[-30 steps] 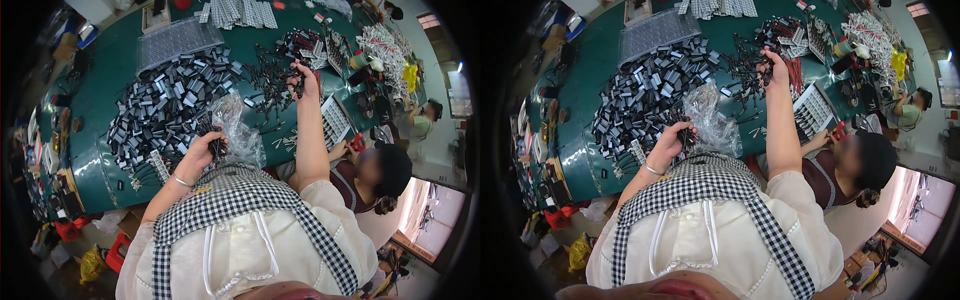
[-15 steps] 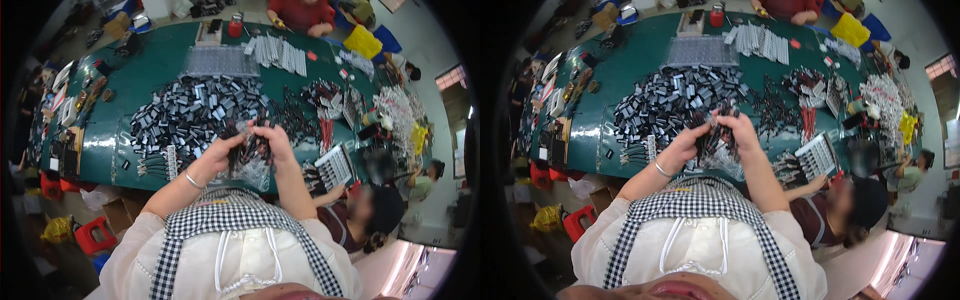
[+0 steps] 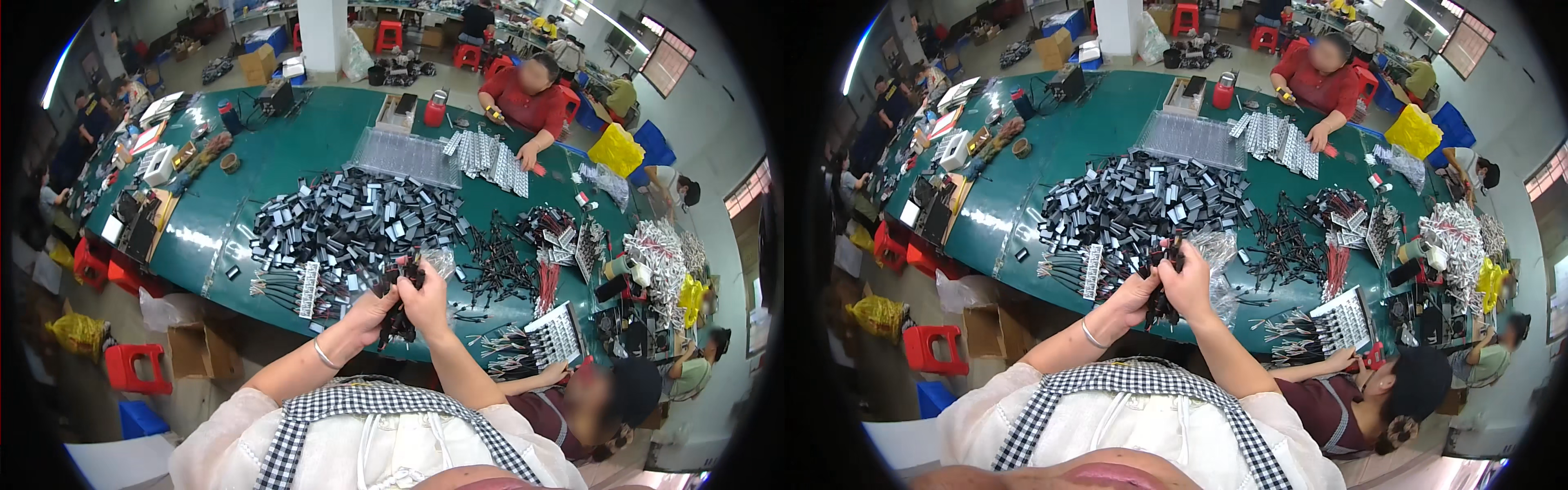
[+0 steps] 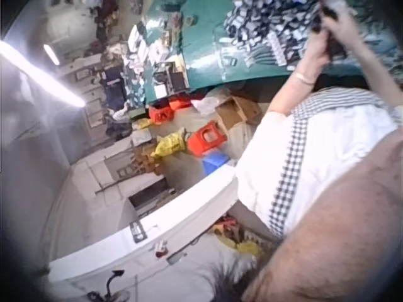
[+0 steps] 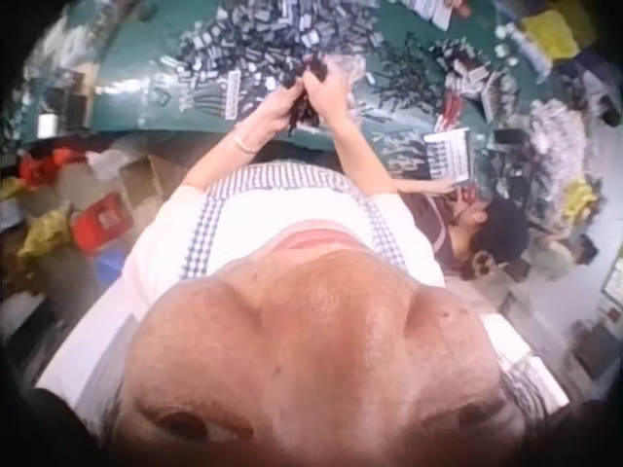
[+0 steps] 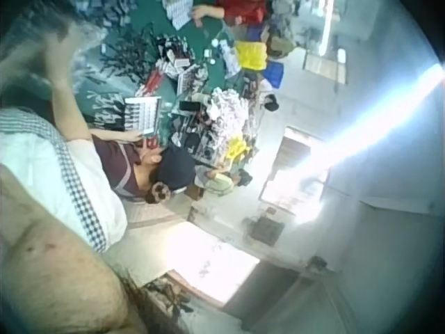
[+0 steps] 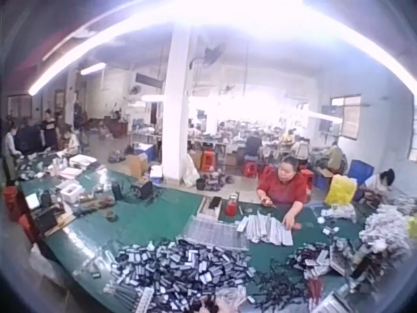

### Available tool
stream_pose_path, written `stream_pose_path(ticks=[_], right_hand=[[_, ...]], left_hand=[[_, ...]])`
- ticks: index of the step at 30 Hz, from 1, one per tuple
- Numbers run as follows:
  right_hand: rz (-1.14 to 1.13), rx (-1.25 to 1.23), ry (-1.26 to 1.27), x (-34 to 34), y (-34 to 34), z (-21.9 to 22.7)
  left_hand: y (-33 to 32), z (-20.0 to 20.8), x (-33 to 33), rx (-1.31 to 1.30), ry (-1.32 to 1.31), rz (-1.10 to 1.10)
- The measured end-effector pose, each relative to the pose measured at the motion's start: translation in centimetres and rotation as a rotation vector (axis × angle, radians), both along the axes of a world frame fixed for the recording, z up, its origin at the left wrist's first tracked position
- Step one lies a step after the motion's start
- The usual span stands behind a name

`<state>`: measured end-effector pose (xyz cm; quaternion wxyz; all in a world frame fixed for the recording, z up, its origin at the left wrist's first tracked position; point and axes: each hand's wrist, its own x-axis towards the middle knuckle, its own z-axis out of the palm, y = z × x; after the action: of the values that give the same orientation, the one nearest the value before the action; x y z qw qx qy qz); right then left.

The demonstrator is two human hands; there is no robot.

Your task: The person organizes small electronic components and wires on a workbench, then uses a soldering iron to attach wires to a circuit board. The person handles black rectangular components, red and black wires, and a white circuit board, performing precise soldering operations.

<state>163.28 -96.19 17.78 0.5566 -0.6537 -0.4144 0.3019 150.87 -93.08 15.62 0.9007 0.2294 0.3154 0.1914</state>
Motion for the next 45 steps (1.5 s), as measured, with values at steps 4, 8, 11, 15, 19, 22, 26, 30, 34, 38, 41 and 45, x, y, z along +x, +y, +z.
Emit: stream_pose_path(ticks=[4, 8, 11, 15, 19, 22, 26, 30, 34, 38, 41, 45], right_hand=[[0.061, 0.173, -0.345, -3.0, 0.0, 3.0], [0.128, 0.174, -0.531, -8.1, 0.4, 3.4], [0.383, -0.051, -0.52, -14.2, 0.6, 4.0], [0.698, -0.277, -0.162, -24.0, -0.2, 4.3], [0.934, -0.19, 0.302, -31.4, -0.2, 2.4], [1.065, -0.18, 0.437, -37.2, -1.2, 3.0], [1.245, -0.309, 0.512, -43.0, -3.2, 4.5], [1.431, -0.373, 0.633, -47.0, -3.4, 3.9], [1.591, -0.353, 0.612, -51.0, -1.8, 3.6], [1.721, -0.448, 0.856, -55.3, -1.9, 4.3], [1.75, -0.516, 0.879, -59.1, -1.5, 4.1], [1.772, -0.61, 0.832, -65.2, -1.8, 4.5]], left_hand=[[-1.6, 1.3, -3.1, 0.012, -0.079, 0.126], [-3.5, 2.6, -8.4, -0.096, -0.1, 0.23], [-4.6, 2.9, -15.5, -0.121, -0.086, 0.276], [-7.4, 3.8, -25.8, 0.037, 0.048, 0.412], [-9.0, 4.1, -32.3, 0.115, -0.002, 0.575], [-11.1, 6.6, -37.4, 0.106, 0.041, 0.709], [-14.4, 6.1, -42.9, 0.106, 0.056, 0.802], [-16.2, 5.9, -45.4, 0.217, 0.07, 0.925], [-16.3, 6.6, -47.9, 0.231, 0.135, 1.006], [-16.6, 7.6, -50.7, 0.391, 0.361, 1.168], [-17.0, 7.5, -54.3, 0.295, 0.32, 1.129], [-18.3, 5.9, -59.7, 0.179, 0.191, 1.215]])
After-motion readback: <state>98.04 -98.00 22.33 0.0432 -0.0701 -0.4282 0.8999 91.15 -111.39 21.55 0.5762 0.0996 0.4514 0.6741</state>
